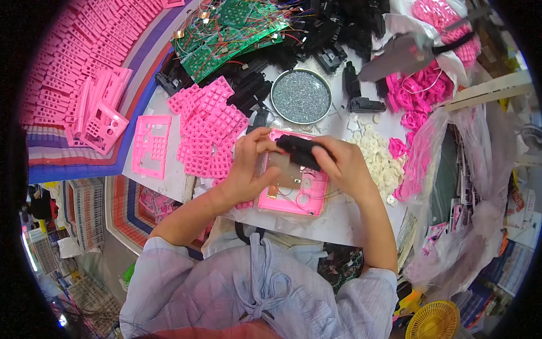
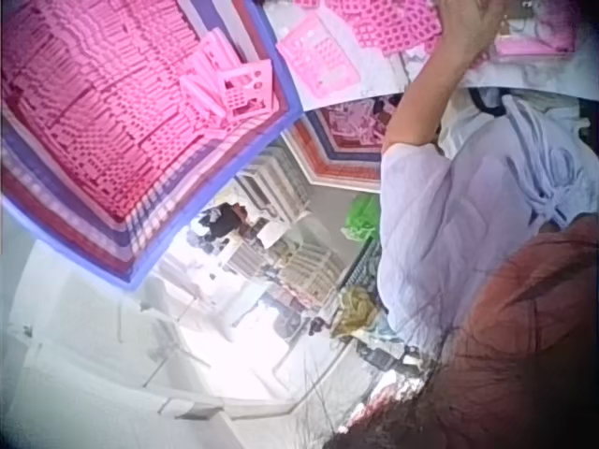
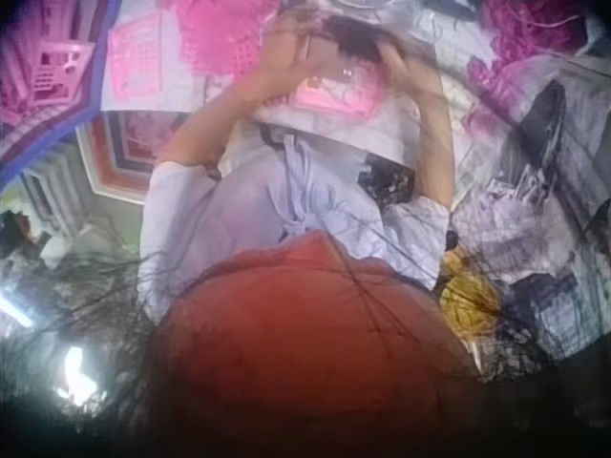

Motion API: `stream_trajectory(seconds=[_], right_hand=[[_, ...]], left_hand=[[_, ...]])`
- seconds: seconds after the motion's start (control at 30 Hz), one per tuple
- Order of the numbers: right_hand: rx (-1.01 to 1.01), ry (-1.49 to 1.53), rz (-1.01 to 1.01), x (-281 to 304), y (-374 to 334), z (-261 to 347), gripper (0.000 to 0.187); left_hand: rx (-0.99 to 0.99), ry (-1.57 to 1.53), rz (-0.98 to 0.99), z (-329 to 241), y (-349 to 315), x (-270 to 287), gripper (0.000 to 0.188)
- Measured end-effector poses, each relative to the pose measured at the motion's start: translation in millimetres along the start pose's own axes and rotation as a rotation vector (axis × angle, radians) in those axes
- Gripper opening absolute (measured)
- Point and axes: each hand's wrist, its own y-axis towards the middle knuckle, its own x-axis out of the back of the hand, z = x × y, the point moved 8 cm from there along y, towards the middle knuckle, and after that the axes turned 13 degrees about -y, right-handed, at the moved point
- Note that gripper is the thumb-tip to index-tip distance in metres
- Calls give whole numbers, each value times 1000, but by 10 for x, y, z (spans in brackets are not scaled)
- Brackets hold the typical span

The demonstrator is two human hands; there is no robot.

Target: The recorder is assembling pink toy piggy banks by installing internal components and using an electric screwdriver to secure the casing.

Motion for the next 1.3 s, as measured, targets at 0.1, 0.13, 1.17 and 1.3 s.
stream_trajectory(seconds=[0.1, 0.13, 1.17, 1.3], right_hand=[[-66, -112, 108, -7, 184, -153, 17], [-119, -238, 18, 70, 230, -176, 19], [103, 570, -397, 837, 39, 552, 49], [126, 705, -242, 794, 225, 599, 60]], left_hand=[[16, 68, 86, -117, 57, -95, 77], [-1, 165, 126, -139, 50, -133, 75], [-121, 694, 280, 448, 1437, -443, 17], [-90, 790, 353, 583, 1526, -493, 23]])
